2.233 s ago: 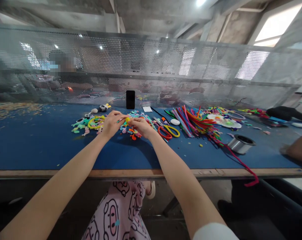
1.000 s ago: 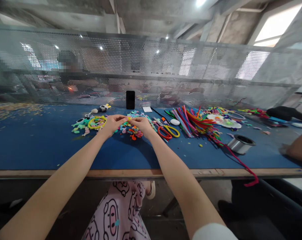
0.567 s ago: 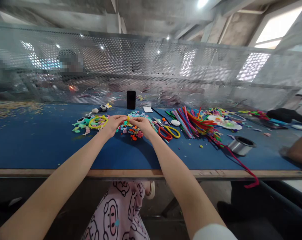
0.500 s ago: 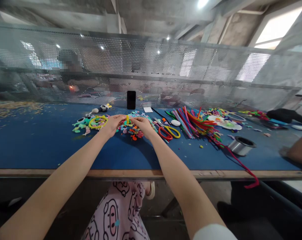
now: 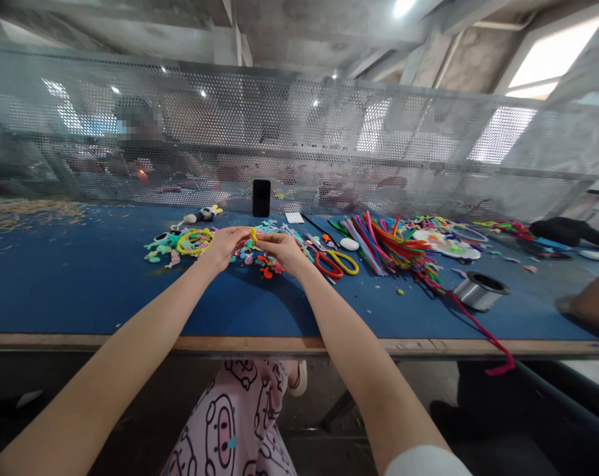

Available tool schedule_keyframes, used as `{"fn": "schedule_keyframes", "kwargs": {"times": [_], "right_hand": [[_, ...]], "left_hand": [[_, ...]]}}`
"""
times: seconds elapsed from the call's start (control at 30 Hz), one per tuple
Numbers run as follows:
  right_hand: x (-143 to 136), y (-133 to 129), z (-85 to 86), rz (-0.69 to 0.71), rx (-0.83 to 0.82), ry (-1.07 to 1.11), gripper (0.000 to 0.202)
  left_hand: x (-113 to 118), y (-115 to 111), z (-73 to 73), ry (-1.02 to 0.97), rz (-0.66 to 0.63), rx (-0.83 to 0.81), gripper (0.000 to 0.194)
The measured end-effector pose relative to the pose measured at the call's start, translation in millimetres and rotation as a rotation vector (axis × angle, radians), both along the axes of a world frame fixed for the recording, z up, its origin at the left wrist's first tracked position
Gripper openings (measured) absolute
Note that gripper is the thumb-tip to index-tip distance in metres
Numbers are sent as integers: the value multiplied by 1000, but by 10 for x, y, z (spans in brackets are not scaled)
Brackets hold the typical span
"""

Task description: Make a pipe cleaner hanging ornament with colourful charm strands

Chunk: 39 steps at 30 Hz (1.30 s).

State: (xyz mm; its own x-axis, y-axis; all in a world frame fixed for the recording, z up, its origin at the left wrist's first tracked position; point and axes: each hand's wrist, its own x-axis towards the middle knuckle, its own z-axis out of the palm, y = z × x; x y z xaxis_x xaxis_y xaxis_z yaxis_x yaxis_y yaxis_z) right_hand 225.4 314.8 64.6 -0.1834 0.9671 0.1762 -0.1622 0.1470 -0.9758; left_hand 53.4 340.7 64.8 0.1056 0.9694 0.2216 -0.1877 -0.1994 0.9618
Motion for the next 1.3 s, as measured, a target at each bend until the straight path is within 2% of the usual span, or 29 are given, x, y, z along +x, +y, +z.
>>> {"fn": "schedule_keyframes", "kwargs": {"times": [0.3,0.47,0.67,0.83,1.07,1.3], "right_hand": [[-30,-24,26,-49,68,3,51],[-25,18,-28,-76,121,-32,46],[-47,18,19,-148,144,-30,44],[-45,10,36,-126,152,-5,45],[-51,7,7,-107,200,-25,47],[-59,-7,9,-125,147,-26,49]], "left_hand": [[14,-1,-26,51,12,51,25],[39,7,-41,20,-2,37,27],[50,-20,-4,30,43,86,23],[43,-26,-2,69,59,142,21],[50,41,-45,12,14,70,25],[79,-19,-19,16,10,92,24]]}}
